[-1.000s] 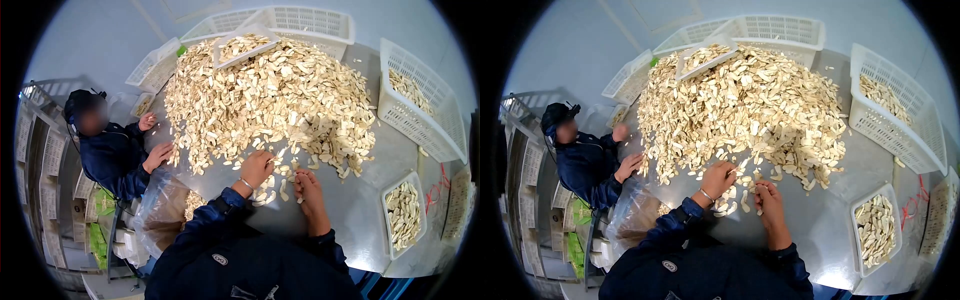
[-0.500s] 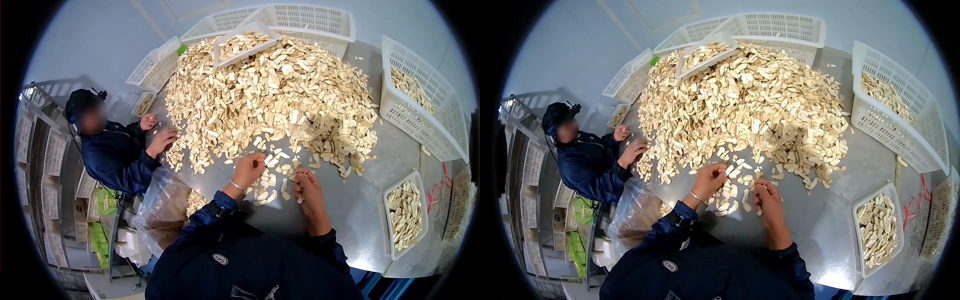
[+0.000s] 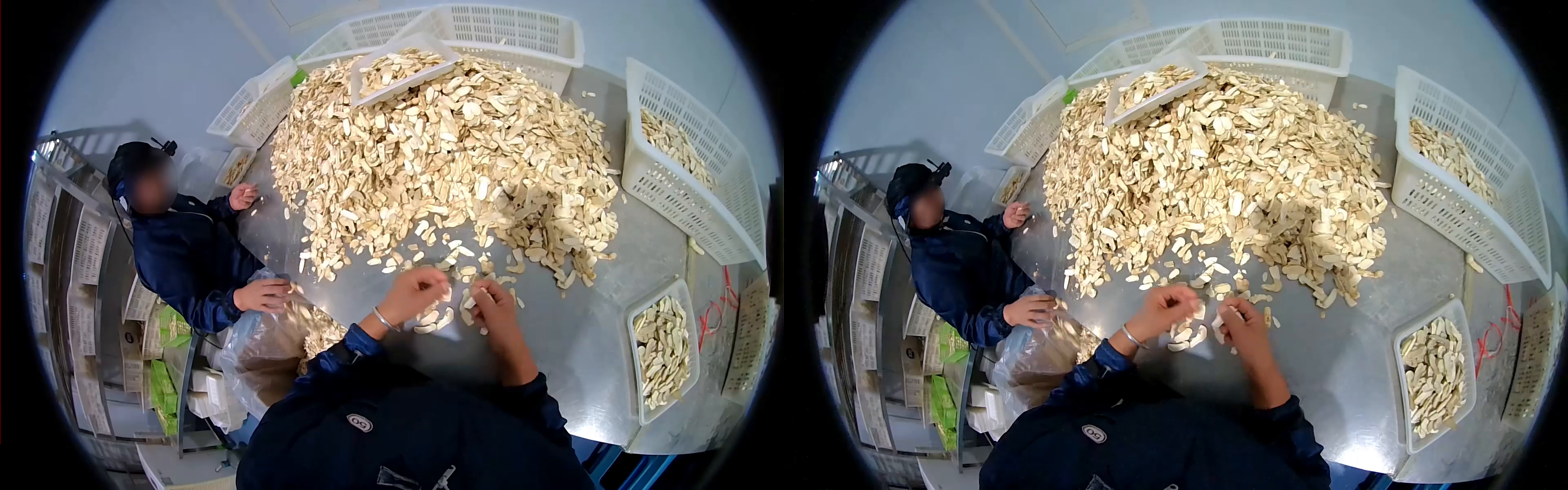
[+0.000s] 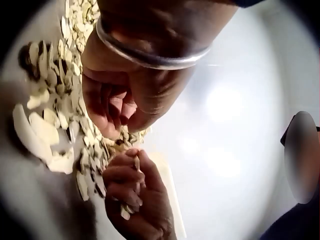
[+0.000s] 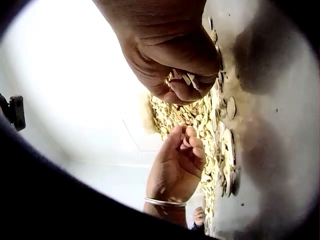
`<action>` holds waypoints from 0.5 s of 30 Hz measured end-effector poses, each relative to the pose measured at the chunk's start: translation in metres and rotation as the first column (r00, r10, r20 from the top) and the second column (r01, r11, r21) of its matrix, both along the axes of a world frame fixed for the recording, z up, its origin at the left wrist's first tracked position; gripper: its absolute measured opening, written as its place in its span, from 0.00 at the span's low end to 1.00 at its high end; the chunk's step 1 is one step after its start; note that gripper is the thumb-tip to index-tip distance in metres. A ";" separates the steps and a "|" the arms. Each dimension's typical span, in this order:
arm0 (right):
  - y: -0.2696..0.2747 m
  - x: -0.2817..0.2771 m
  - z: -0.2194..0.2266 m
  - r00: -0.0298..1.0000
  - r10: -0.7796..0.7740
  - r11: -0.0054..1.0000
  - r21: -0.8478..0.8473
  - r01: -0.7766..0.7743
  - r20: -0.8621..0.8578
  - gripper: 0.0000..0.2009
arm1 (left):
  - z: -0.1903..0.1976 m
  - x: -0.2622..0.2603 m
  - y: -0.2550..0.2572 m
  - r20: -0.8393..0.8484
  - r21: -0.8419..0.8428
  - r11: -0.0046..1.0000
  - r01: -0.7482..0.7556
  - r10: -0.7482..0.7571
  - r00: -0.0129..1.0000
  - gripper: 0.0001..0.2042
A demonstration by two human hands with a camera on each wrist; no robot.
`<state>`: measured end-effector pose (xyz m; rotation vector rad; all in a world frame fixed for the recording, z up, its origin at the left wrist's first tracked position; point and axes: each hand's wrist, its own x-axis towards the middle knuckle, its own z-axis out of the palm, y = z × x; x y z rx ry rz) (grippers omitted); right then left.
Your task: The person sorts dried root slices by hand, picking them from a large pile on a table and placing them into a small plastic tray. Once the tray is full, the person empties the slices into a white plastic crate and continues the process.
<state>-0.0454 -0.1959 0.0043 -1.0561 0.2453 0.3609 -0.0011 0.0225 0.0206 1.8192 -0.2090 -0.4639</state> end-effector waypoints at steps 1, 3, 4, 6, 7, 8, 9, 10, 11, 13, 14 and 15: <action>-0.003 0.001 0.000 0.999 -0.028 0.997 0.068 0.030 -0.026 0.06 | -0.005 0.005 0.002 0.094 -0.108 0.988 -0.109 0.119 0.988 0.05; -0.009 0.004 0.000 0.994 -0.075 0.975 0.201 0.090 -0.082 0.06 | -0.005 0.014 0.009 0.214 0.064 0.981 -0.184 0.166 0.963 0.05; -0.010 0.006 0.000 0.990 -0.084 0.950 0.292 0.113 -0.111 0.06 | -0.001 0.019 0.012 0.277 0.148 0.962 -0.229 0.182 0.943 0.05; -0.012 0.008 0.001 0.980 -0.094 0.871 0.463 0.166 -0.174 0.06 | -0.003 0.029 0.007 0.413 0.220 0.947 -0.234 0.127 0.902 0.04; -0.014 0.008 0.003 0.978 -0.088 0.839 0.515 0.175 -0.189 0.06 | -0.008 0.034 0.006 0.477 0.269 0.935 -0.230 0.078 0.875 0.04; -0.014 0.008 0.004 0.973 -0.120 0.862 0.465 0.201 -0.197 0.06 | -0.013 0.039 0.004 0.536 0.316 0.921 -0.229 0.025 0.844 0.04; -0.012 0.007 0.017 0.967 -0.153 0.882 0.414 0.227 -0.204 0.06 | -0.009 0.040 0.000 0.567 0.395 0.899 -0.188 -0.078 0.820 0.06; -0.011 0.007 0.024 0.960 -0.186 0.898 0.360 0.252 -0.210 0.06 | -0.009 0.041 -0.005 0.572 0.422 0.888 -0.182 -0.106 0.813 0.06; -0.011 0.006 0.022 0.969 -0.171 0.896 0.382 0.228 -0.179 0.06 | -0.011 0.041 -0.010 0.575 0.450 0.875 -0.176 -0.133 0.807 0.05; -0.012 0.007 0.017 0.984 -0.136 0.889 0.423 0.174 -0.118 0.07 | -0.016 0.041 -0.012 0.617 0.458 0.869 -0.188 -0.159 0.771 0.06; -0.013 0.008 0.014 0.982 -0.145 0.888 0.422 0.184 -0.122 0.07 | -0.018 0.042 -0.010 0.565 0.434 0.884 -0.173 -0.117 0.817 0.06; -0.014 0.008 0.012 0.980 -0.156 0.886 0.421 0.195 -0.126 0.07 | -0.017 0.042 -0.006 0.507 0.408 0.899 -0.159 -0.078 0.858 0.06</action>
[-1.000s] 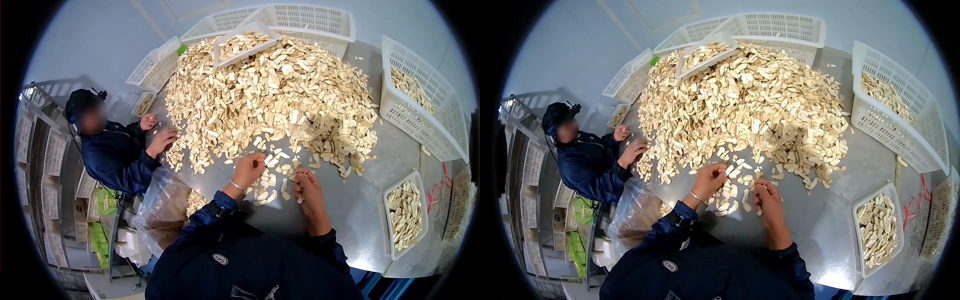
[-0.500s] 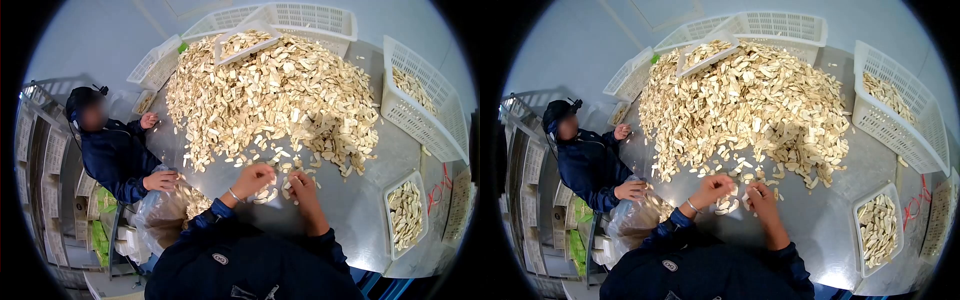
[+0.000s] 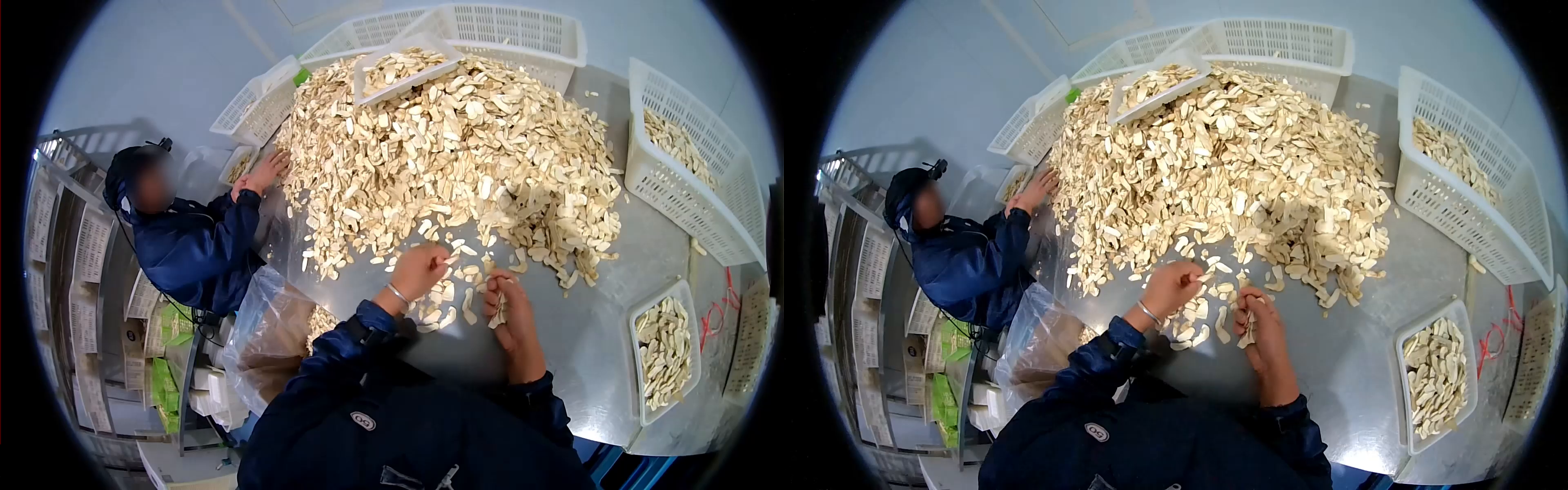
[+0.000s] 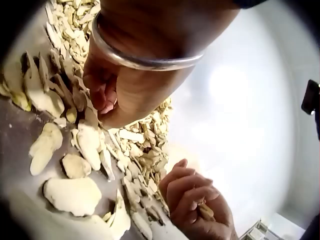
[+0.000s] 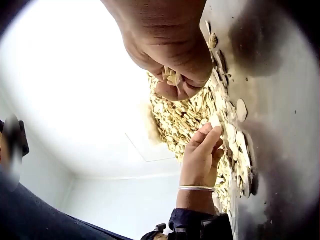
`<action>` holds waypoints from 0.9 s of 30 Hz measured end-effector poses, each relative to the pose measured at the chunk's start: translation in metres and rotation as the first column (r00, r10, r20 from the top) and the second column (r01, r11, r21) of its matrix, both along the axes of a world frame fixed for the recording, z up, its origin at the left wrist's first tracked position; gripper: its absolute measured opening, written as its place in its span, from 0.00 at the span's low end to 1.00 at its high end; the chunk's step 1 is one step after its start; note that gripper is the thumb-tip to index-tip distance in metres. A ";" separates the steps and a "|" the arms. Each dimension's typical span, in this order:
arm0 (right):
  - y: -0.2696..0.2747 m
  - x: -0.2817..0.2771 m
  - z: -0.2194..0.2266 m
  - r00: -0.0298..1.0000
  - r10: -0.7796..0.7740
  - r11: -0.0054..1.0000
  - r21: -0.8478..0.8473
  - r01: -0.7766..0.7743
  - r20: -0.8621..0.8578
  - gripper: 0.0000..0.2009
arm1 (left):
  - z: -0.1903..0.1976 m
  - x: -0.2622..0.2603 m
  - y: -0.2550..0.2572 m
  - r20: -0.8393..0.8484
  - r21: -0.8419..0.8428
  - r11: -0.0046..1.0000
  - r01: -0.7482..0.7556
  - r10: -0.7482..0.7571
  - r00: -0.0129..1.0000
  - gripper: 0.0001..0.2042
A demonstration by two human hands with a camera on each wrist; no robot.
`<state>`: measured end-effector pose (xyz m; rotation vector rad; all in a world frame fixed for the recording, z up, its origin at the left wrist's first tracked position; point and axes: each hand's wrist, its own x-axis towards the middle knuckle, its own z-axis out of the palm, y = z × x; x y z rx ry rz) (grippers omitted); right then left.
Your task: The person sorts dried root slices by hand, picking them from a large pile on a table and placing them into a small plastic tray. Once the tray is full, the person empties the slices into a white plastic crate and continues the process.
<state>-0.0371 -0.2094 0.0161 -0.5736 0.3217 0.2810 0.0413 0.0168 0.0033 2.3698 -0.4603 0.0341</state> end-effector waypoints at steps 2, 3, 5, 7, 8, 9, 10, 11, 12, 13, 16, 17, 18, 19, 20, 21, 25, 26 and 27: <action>-0.001 -0.001 -0.004 0.999 -0.032 0.999 0.011 0.033 -0.014 0.07 | 0.003 -0.001 0.013 -0.142 -0.141 0.989 -0.046 0.026 0.989 0.07; -0.002 0.000 -0.005 0.998 -0.053 0.998 0.022 0.054 -0.022 0.07 | 0.003 -0.001 0.020 -0.177 -0.181 0.981 -0.075 0.043 0.983 0.06; -0.002 0.000 -0.007 0.997 -0.071 0.996 0.050 0.072 -0.030 0.07 | 0.000 0.000 0.037 -0.244 -0.256 0.957 -0.139 0.075 0.967 0.05; -0.004 0.000 -0.007 0.997 -0.066 0.994 0.083 0.068 -0.029 0.07 | 0.002 -0.003 0.050 -0.276 -0.267 0.948 -0.174 0.098 0.956 0.06; -0.004 0.000 -0.007 0.997 -0.069 0.994 0.088 0.071 -0.026 0.07 | 0.011 -0.007 0.053 -0.278 -0.244 0.953 -0.179 0.108 0.955 0.06; -0.005 -0.001 -0.006 0.997 -0.072 0.993 0.093 0.074 -0.022 0.07 | 0.019 -0.010 0.054 -0.279 -0.222 0.958 -0.182 0.117 0.953 0.06; -0.005 -0.001 -0.006 0.997 -0.075 0.992 0.097 0.076 -0.019 0.07 | 0.027 -0.014 0.055 -0.261 -0.126 0.973 -0.192 0.154 0.953 0.07; -0.006 -0.001 -0.005 0.996 -0.081 0.992 0.095 0.083 -0.023 0.07 | 0.020 -0.013 0.062 -0.201 -0.095 0.978 -0.186 0.164 0.966 0.06; -0.007 0.000 -0.005 0.996 -0.088 0.992 0.092 0.090 -0.027 0.07 | 0.007 -0.011 0.071 -0.141 -0.065 0.981 -0.182 0.171 0.975 0.06; -0.009 0.000 -0.005 0.995 -0.093 0.991 0.089 0.096 -0.032 0.07 | 0.003 -0.011 0.074 -0.079 -0.034 0.983 -0.180 0.176 0.981 0.06; -0.018 0.002 -0.005 0.989 -0.145 0.989 -0.007 0.145 -0.003 0.06 | 0.004 -0.020 0.071 0.121 0.037 0.975 -0.220 0.215 0.969 0.07; -0.022 0.003 -0.004 0.986 -0.169 0.985 -0.021 0.169 -0.005 0.06 | 0.007 -0.022 0.067 0.143 0.048 0.984 -0.169 0.161 0.977 0.07; -0.026 0.003 -0.003 0.981 -0.193 0.981 -0.034 0.193 -0.007 0.06 | 0.010 -0.024 0.061 0.163 0.061 0.991 -0.118 0.107 0.981 0.07; -0.029 0.004 -0.002 0.976 -0.217 0.975 -0.048 0.217 -0.009 0.06 | 0.014 -0.026 0.053 0.182 0.076 0.995 -0.067 0.052 0.982 0.08; -0.031 0.004 -0.002 0.976 -0.219 0.975 -0.037 0.219 -0.003 0.06 | 0.018 -0.030 0.044 0.236 0.073 0.997 0.016 -0.033 0.971 0.09; -0.034 0.004 -0.002 0.975 -0.220 0.975 -0.028 0.220 0.004 0.06 | 0.020 -0.032 0.035 0.230 0.085 0.995 0.053 -0.072 0.970 0.09; -0.034 0.005 -0.003 0.973 -0.231 0.971 -0.057 0.231 0.012 0.06 | 0.016 -0.030 0.018 0.204 0.162 0.974 0.159 -0.191 0.960 0.10; -0.034 0.005 -0.003 0.973 -0.229 0.971 -0.063 0.230 0.011 0.06 | 0.014 -0.030 0.018 0.167 0.165 0.975 0.148 -0.175 0.970 0.10; -0.034 0.005 -0.003 0.974 -0.227 0.971 -0.068 0.227 0.008 0.06 | 0.014 -0.030 0.018 0.128 0.168 0.976 0.137 -0.159 0.979 0.10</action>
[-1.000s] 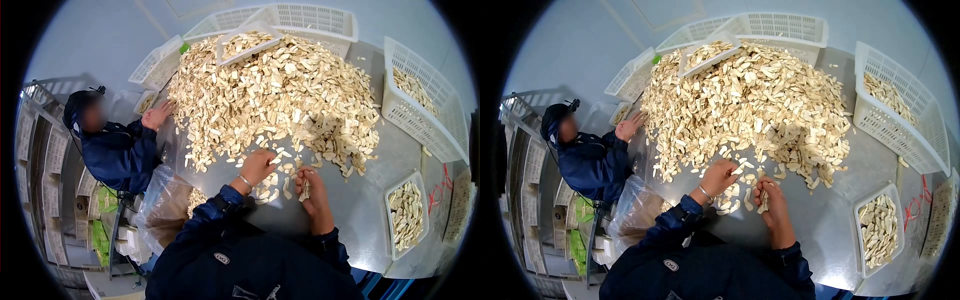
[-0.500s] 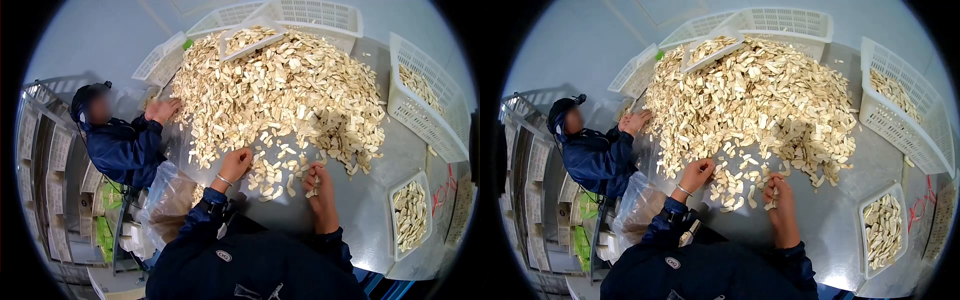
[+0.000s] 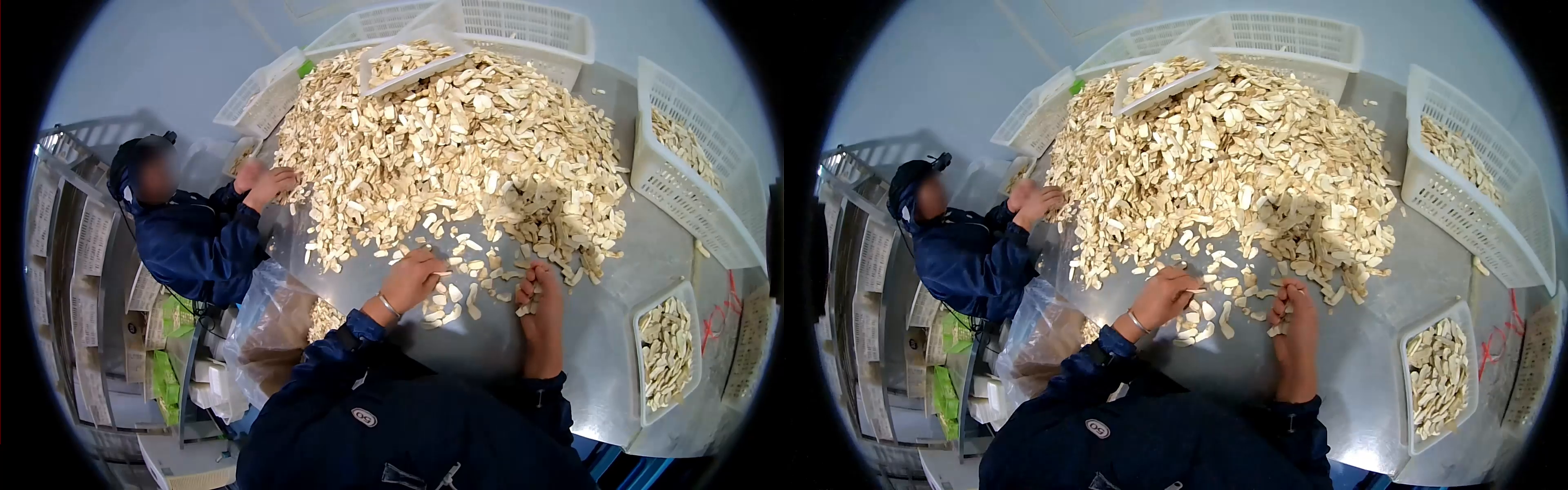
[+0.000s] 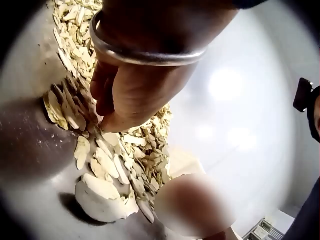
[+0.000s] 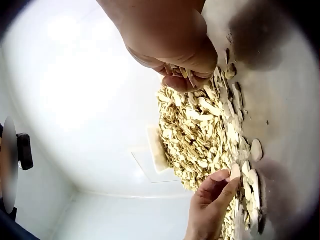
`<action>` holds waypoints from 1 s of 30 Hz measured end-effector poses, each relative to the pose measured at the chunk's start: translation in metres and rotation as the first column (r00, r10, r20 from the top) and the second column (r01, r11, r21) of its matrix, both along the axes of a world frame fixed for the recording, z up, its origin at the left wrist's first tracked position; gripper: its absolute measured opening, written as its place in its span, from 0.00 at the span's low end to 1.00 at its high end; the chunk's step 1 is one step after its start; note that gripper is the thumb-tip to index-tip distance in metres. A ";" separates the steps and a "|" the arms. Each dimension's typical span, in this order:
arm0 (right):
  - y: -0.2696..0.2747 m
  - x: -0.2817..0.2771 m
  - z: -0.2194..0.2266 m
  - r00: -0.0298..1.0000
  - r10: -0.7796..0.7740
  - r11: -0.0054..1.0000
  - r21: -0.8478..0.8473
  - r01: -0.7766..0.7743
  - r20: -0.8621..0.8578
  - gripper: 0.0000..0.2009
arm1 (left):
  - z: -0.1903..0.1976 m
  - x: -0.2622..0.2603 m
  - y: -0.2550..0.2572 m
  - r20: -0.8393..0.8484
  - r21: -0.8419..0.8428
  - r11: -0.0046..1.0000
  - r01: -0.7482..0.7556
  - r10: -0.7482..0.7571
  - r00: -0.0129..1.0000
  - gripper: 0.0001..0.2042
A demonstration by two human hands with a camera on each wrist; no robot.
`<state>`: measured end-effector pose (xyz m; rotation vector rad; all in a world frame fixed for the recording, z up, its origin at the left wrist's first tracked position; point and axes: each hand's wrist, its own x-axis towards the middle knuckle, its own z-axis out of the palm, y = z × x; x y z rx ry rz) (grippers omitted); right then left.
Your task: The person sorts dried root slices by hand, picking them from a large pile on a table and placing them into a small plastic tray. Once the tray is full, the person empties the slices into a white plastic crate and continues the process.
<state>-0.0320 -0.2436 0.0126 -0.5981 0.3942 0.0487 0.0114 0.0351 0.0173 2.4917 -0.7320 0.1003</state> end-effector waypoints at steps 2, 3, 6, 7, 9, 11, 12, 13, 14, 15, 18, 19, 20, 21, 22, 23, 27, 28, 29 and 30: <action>0.000 0.000 -0.002 1.000 0.009 1.000 0.003 -0.009 0.007 0.06 | 0.001 0.000 0.003 -0.022 -0.058 0.998 -0.023 0.022 1.000 0.07; 0.000 -0.001 -0.004 1.000 0.016 1.000 0.011 -0.016 0.018 0.06 | -0.001 0.000 0.006 -0.076 -0.090 0.994 -0.054 0.047 0.996 0.06; 0.003 -0.001 -0.003 0.999 0.022 1.000 0.019 -0.022 0.029 0.06 | -0.007 -0.006 0.015 -0.225 -0.234 0.954 -0.187 0.134 0.965 0.03; 0.003 -0.002 -0.002 0.999 0.019 1.000 0.018 -0.019 0.029 0.06 | -0.008 -0.007 0.017 -0.275 -0.287 0.928 -0.237 0.157 0.949 0.02; 0.003 -0.002 -0.002 1.000 0.018 1.000 0.014 -0.019 0.021 0.06 | -0.016 -0.007 0.024 -0.381 -0.316 0.905 -0.286 0.155 0.911 0.02; 0.003 -0.002 -0.001 1.000 0.020 1.000 0.016 -0.021 0.018 0.05 | -0.023 -0.006 0.029 -0.456 -0.339 0.880 -0.332 0.155 0.877 0.03; 0.003 -0.002 -0.001 1.000 0.022 1.000 0.020 -0.023 0.018 0.05 | -0.023 -0.007 0.030 -0.479 -0.350 0.868 -0.353 0.158 0.864 0.03; 0.003 -0.002 -0.001 1.000 0.025 0.999 0.023 -0.025 0.018 0.05 | -0.023 -0.007 0.031 -0.502 -0.360 0.855 -0.374 0.160 0.850 0.04; 0.003 -0.002 -0.001 1.000 0.024 1.000 0.020 -0.025 0.014 0.05 | -0.024 -0.007 0.032 -0.515 -0.361 0.855 -0.373 0.150 0.844 0.03; 0.004 -0.002 0.000 1.000 0.024 1.000 0.016 -0.025 0.009 0.05 | -0.022 -0.007 0.034 -0.527 -0.363 0.854 -0.372 0.141 0.838 0.02; 0.005 -0.002 0.000 1.000 0.024 1.000 0.008 -0.024 -0.005 0.05 | -0.014 -0.006 0.040 -0.508 -0.395 0.820 -0.414 0.181 0.842 0.02; 0.006 -0.002 0.001 1.000 0.023 1.000 0.007 -0.022 -0.010 0.05 | -0.011 -0.006 0.042 -0.492 -0.411 0.802 -0.434 0.206 0.846 0.02; 0.006 -0.002 0.001 1.000 0.023 1.000 0.009 -0.023 -0.010 0.05 | -0.011 -0.007 0.046 -0.405 -0.403 0.807 -0.431 0.265 0.875 0.02; 0.007 -0.002 0.001 1.000 0.023 1.000 0.011 -0.023 -0.008 0.05 | -0.012 -0.007 0.050 -0.311 -0.395 0.813 -0.428 0.320 0.895 0.02; 0.007 -0.002 0.002 1.000 0.022 1.000 0.013 -0.022 -0.006 0.05 | -0.014 -0.006 0.054 -0.213 -0.387 0.818 -0.425 0.369 0.905 0.02; 0.008 -0.001 0.004 1.000 0.027 1.000 0.003 -0.027 -0.008 0.05 | -0.016 -0.007 0.057 -0.224 -0.345 0.820 -0.457 0.401 0.888 0.03; 0.007 -0.002 0.004 0.999 0.039 0.999 -0.002 -0.039 -0.010 0.05 | -0.013 -0.019 0.047 -0.257 -0.294 0.889 -0.350 0.279 0.925 0.04; 0.006 -0.002 0.003 0.999 0.038 0.999 0.004 -0.038 -0.006 0.05 | -0.013 -0.021 0.043 -0.268 -0.259 0.907 -0.331 0.261 0.927 0.04; 0.005 -0.002 0.003 0.999 0.038 0.999 0.000 -0.038 -0.015 0.05 | -0.011 -0.021 0.039 -0.277 -0.226 0.924 -0.309 0.243 0.930 0.05; 0.005 -0.001 0.002 0.999 0.038 0.999 -0.004 -0.038 -0.022 0.05 | -0.006 -0.021 0.032 -0.220 -0.209 0.938 -0.276 0.230 0.948 0.05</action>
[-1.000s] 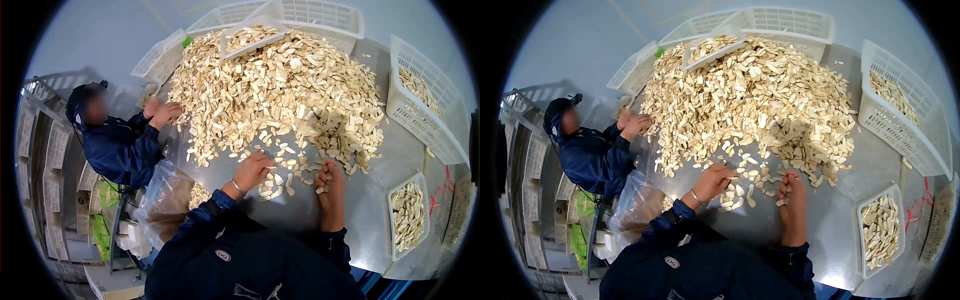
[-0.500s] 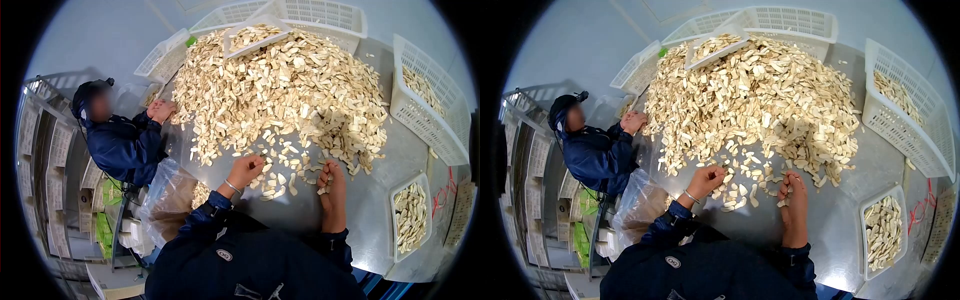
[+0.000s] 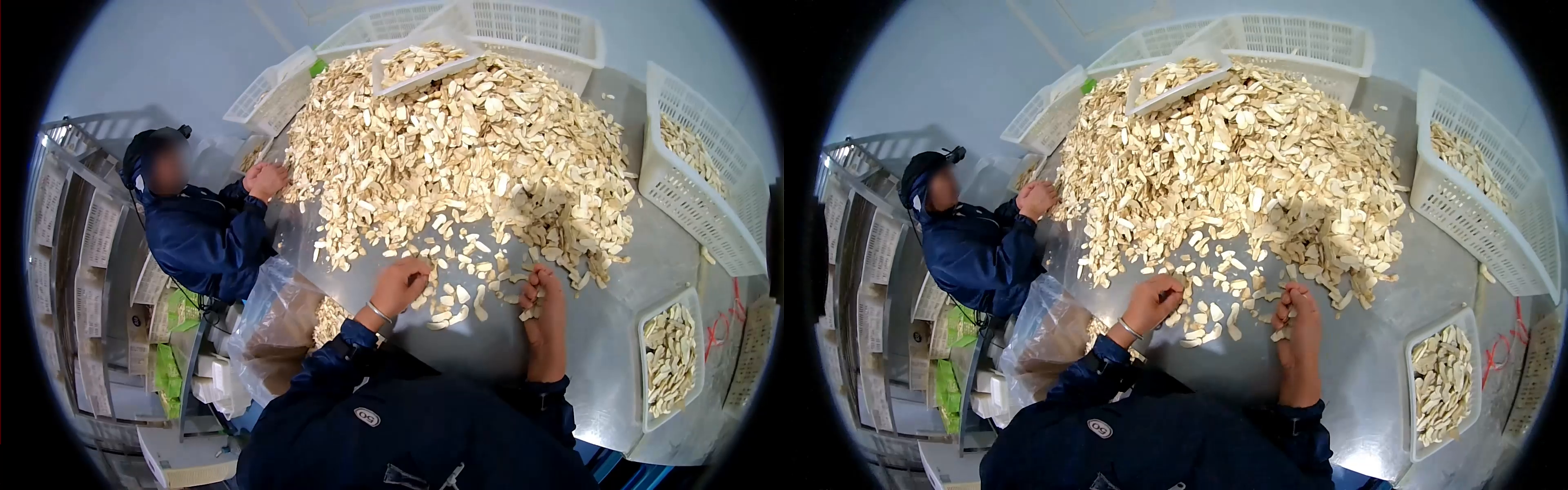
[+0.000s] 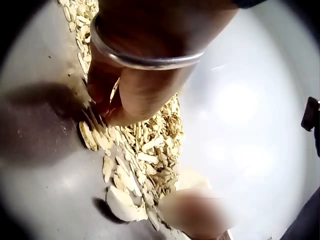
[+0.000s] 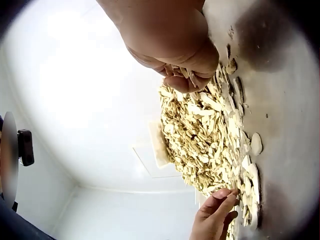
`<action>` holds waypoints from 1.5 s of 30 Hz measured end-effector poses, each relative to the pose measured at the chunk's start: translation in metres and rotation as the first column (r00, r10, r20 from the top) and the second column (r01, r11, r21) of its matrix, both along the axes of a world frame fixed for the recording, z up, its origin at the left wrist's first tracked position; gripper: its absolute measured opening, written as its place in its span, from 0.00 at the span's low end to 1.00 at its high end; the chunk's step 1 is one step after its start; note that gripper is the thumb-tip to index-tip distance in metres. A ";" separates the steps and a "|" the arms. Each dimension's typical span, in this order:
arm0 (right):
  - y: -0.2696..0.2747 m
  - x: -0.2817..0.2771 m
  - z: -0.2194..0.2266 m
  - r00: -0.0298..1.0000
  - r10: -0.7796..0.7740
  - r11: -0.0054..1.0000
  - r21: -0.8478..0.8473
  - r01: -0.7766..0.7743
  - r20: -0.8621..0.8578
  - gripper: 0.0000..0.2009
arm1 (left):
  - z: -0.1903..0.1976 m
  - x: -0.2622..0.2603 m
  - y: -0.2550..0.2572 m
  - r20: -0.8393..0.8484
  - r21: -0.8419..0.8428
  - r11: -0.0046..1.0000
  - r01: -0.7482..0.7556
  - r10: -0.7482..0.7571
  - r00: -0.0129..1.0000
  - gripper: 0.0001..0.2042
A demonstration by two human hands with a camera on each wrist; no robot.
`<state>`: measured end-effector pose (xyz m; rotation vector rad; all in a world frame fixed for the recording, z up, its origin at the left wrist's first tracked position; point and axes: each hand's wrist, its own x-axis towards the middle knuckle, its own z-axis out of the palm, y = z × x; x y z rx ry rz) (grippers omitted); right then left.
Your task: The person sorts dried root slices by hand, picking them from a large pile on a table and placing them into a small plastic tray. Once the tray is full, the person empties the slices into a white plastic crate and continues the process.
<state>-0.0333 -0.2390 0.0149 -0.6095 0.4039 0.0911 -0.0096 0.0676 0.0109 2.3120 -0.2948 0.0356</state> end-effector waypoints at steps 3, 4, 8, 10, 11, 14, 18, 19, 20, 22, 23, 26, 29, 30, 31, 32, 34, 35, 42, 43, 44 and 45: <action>0.000 0.001 0.000 1.000 0.002 1.000 -0.004 -0.002 0.005 0.05 | 0.006 0.003 -0.012 0.164 0.108 0.993 0.043 -0.060 0.985 0.05; 0.000 0.000 0.001 1.000 0.001 1.000 -0.005 -0.001 0.006 0.06 | 0.001 0.005 -0.012 0.171 0.131 0.991 0.034 -0.057 0.984 0.06; -0.001 -0.001 0.002 0.999 -0.048 0.999 -0.002 0.048 0.004 0.06 | -0.007 0.003 -0.007 0.055 0.080 0.996 -0.036 0.031 0.998 0.05; -0.002 -0.001 -0.001 0.999 -0.048 0.999 0.011 0.048 0.008 0.05 | -0.004 0.002 -0.006 -0.045 -0.001 0.996 -0.091 0.091 0.995 0.04; -0.001 -0.001 -0.002 0.998 -0.053 0.999 0.011 0.053 0.015 0.05 | -0.001 0.000 -0.007 -0.081 -0.038 0.993 -0.114 0.111 0.991 0.04; -0.002 -0.002 0.001 0.994 -0.109 0.994 0.006 0.109 0.025 0.05 | 0.005 -0.002 -0.024 0.058 -0.022 0.988 -0.154 0.155 0.986 0.04; -0.008 -0.003 0.005 0.969 -0.245 0.969 0.001 0.245 0.011 0.05 | 0.007 -0.038 -0.073 0.185 0.098 0.932 0.350 -0.362 0.914 0.06; -0.011 -0.002 0.002 0.962 -0.271 0.962 0.005 0.271 0.014 0.06 | 0.008 -0.059 -0.092 0.282 0.073 0.905 0.418 -0.421 0.862 0.05; -0.014 -0.002 0.002 0.956 -0.292 0.956 0.009 0.292 0.012 0.06 | 0.002 -0.062 -0.105 0.306 0.180 0.854 0.488 -0.521 0.797 0.05; -0.017 -0.002 0.002 0.944 -0.331 0.944 0.014 0.331 0.009 0.07 | -0.004 -0.067 -0.129 0.317 0.390 0.712 0.584 -0.700 0.640 0.07; -0.017 -0.002 0.001 0.939 -0.343 0.939 0.019 0.343 -0.015 0.07 | -0.006 -0.065 -0.141 0.280 0.433 0.687 0.584 -0.718 0.637 0.09; -0.022 0.000 0.000 0.927 -0.375 0.926 0.026 0.376 -0.031 0.08 | -0.006 -0.051 -0.178 0.264 0.509 0.678 0.530 -0.710 0.653 0.13; -0.024 0.000 -0.002 0.914 -0.406 0.912 0.061 0.405 0.003 0.08 | -0.018 -0.034 -0.194 0.309 0.526 0.737 0.423 -0.630 0.713 0.17; -0.027 0.000 -0.003 0.907 -0.421 0.904 0.086 0.419 0.006 0.08 | -0.018 -0.028 -0.199 0.335 0.540 0.754 0.375 -0.601 0.725 0.18; -0.029 0.000 -0.004 0.900 -0.435 0.895 0.112 0.431 0.007 0.08 | -0.019 -0.023 -0.204 0.361 0.552 0.768 0.325 -0.572 0.737 0.18; -0.030 0.000 -0.005 0.900 -0.435 0.896 0.105 0.432 0.011 0.07 | -0.019 -0.017 -0.207 0.388 0.563 0.780 0.275 -0.543 0.745 0.18; -0.030 0.000 -0.007 0.904 -0.427 0.901 0.094 0.423 0.025 0.07 | -0.012 -0.007 -0.204 0.366 0.546 0.796 0.261 -0.507 0.780 0.16; -0.030 0.001 -0.007 0.906 -0.422 0.904 0.090 0.419 0.022 0.07 | -0.010 -0.002 -0.200 0.379 0.561 0.799 0.217 -0.482 0.790 0.14; -0.031 0.000 -0.004 0.926 -0.377 0.920 0.115 0.374 0.003 0.08 | -0.027 0.024 -0.097 0.533 0.490 0.861 -0.139 -0.170 0.829 0.05; -0.030 0.000 -0.002 0.927 -0.374 0.921 0.115 0.372 -0.003 0.08 | -0.021 0.021 -0.080 0.543 0.501 0.843 -0.196 -0.130 0.830 0.05; -0.028 -0.001 0.000 0.928 -0.373 0.921 0.113 0.372 -0.010 0.08 | -0.018 0.015 -0.067 0.518 0.511 0.832 -0.215 -0.099 0.849 0.05; -0.027 -0.001 0.000 0.931 -0.365 0.924 0.115 0.364 -0.008 0.08 | -0.009 0.006 -0.058 0.494 0.520 0.821 -0.234 -0.066 0.867 0.05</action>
